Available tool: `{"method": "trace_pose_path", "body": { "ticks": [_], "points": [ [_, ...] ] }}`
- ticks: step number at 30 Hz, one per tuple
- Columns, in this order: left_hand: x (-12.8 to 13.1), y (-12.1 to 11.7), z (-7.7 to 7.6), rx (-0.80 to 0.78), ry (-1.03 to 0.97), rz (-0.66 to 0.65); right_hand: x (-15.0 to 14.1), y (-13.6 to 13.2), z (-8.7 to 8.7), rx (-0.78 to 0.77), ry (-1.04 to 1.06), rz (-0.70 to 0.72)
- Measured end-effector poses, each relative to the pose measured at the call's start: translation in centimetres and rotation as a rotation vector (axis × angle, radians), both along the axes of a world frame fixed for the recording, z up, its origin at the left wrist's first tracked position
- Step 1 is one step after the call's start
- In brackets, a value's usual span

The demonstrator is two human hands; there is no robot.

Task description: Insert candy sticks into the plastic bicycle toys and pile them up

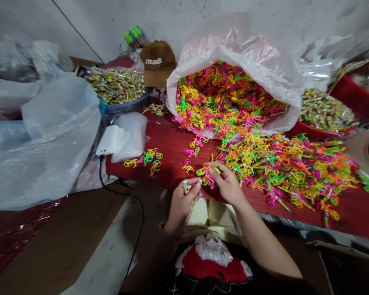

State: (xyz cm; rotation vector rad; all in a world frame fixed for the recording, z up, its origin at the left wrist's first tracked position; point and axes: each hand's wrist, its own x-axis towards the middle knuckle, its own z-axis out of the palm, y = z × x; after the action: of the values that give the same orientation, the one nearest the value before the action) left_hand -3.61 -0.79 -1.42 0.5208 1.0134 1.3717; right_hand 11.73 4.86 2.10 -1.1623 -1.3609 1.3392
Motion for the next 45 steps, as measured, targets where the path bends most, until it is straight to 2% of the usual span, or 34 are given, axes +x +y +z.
{"method": "trace_pose_path", "body": {
  "ticks": [5, 16, 22, 26, 29, 31, 33, 35, 37, 42, 45],
  "points": [
    [0.5, 0.8, -0.6, 0.027, 0.099, -0.003, 0.2, 0.0, -0.8, -0.143, 0.14, 0.055],
    [0.5, 0.9, -2.1, 0.03, 0.365, 0.135, 0.9, -0.7, -2.3, -0.095, 0.029, 0.012],
    [0.9, 0.8, -2.2, 0.043, 0.447, 0.149, 0.8, -1.3, -2.1, -0.272, 0.385, -0.034],
    [1.4, 0.6, -2.1, 0.085, 0.521, 0.22, -0.1, -2.6, -2.1, -0.391, 0.498, -0.096],
    [1.3, 0.6, -1.8, 0.065, 0.487, 0.28, -0.3, -3.4, -1.8, -0.298, 0.413, -0.116],
    [1.2, 0.6, -1.6, 0.045, 0.399, 0.25, 0.1, -3.6, -1.5, -0.171, 0.298, -0.071],
    [1.0, 0.5, -1.4, 0.022, 0.297, 0.178, 0.6, -3.5, -1.1, -0.127, 0.246, -0.007],
    [1.0, 0.3, -1.2, 0.003, 0.206, 0.125, 1.3, -3.1, -0.8, -0.167, 0.281, 0.043],
    [1.0, 0.1, -0.9, 0.013, 0.17, 0.14, 1.8, -2.9, -0.7, -0.225, 0.347, 0.064],
    [1.2, 0.2, -0.4, 0.073, 0.358, 0.305, 2.6, -3.2, -0.8, -0.391, 0.361, 0.069],
    [1.4, 0.3, -0.7, 0.069, 0.384, 0.303, 3.1, -3.5, -1.0, -0.467, 0.343, 0.129]
  ]
}}
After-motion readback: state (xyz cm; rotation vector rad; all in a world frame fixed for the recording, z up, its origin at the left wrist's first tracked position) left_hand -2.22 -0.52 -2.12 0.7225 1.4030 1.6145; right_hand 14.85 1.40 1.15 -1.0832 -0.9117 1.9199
